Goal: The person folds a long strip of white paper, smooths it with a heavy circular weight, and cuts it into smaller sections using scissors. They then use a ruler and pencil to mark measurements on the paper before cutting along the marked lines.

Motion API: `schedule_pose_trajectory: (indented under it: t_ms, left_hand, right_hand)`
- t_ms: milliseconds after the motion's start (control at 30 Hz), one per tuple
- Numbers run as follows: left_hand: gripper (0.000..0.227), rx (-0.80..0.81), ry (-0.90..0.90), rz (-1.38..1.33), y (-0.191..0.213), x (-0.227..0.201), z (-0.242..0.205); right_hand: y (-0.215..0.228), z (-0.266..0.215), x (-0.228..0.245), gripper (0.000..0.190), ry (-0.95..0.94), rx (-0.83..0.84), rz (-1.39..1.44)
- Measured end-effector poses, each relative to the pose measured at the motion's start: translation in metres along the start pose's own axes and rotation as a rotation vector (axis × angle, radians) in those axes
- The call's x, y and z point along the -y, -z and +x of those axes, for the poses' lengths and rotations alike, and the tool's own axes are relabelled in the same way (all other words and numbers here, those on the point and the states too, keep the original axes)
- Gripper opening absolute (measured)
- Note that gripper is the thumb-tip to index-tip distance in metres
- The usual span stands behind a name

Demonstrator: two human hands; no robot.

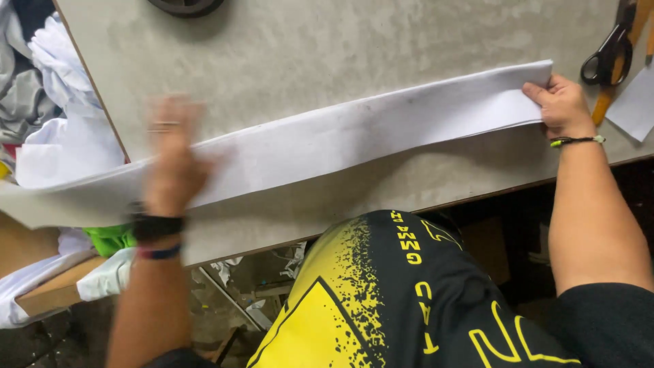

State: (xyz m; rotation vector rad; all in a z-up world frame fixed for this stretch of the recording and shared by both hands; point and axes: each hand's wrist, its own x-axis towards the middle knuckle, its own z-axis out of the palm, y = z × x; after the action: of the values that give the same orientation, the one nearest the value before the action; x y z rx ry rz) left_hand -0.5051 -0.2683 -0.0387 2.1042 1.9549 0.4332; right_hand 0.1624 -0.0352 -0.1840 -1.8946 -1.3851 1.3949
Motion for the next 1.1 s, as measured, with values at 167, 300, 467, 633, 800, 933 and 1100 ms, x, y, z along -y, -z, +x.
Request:
schedule_pose_trajectory:
  t_ms: [167, 300, 467, 633, 800, 933, 1100]
  left_hand:
    - [0.158, 0.323, -0.101, 0.133, -0.115, -0.096, 0.030]
    - [0.132, 0.079, -0.219, 0.328, -0.136, -0.089, 0.030]
    - [0.142, 0.100, -0.232, 0.340, -0.144, -0.094, 0.026]
    - [0.131, 0.039, -0.258, 0.316, -0.138, -0.099, 0.016]
    - [0.131, 0.058, -0.224, 0.414, -0.124, -0.066, -0.004]
    - [0.073, -0.060, -0.162, 0.287, -0.108, 0.013, -0.047]
    - [0.068, -0.043, 0.046, 0.624, -0.077, 0.083, -0.094]
  right_hand:
    - [0.006, 0.013, -0.006, 0.019, 0.011, 0.016, 0.038]
    - [0.014, 0.009, -0.002, 0.022, 0.016, 0.047, 0.004]
    - [0.038, 0.021, -0.012, 0.027, 0.030, 0.029, 0.027]
    - [0.051, 0.026, -0.022, 0.026, 0.019, 0.044, 0.003]
    - [0.054, 0.027, -0.027, 0.026, 0.072, 0.050, 0.020]
    - [0.055, 0.027, -0.024, 0.028, 0.086, 0.079, -0.002]
    - [0.054, 0.030, -0.026, 0.024, 0.101, 0.061, -0.020]
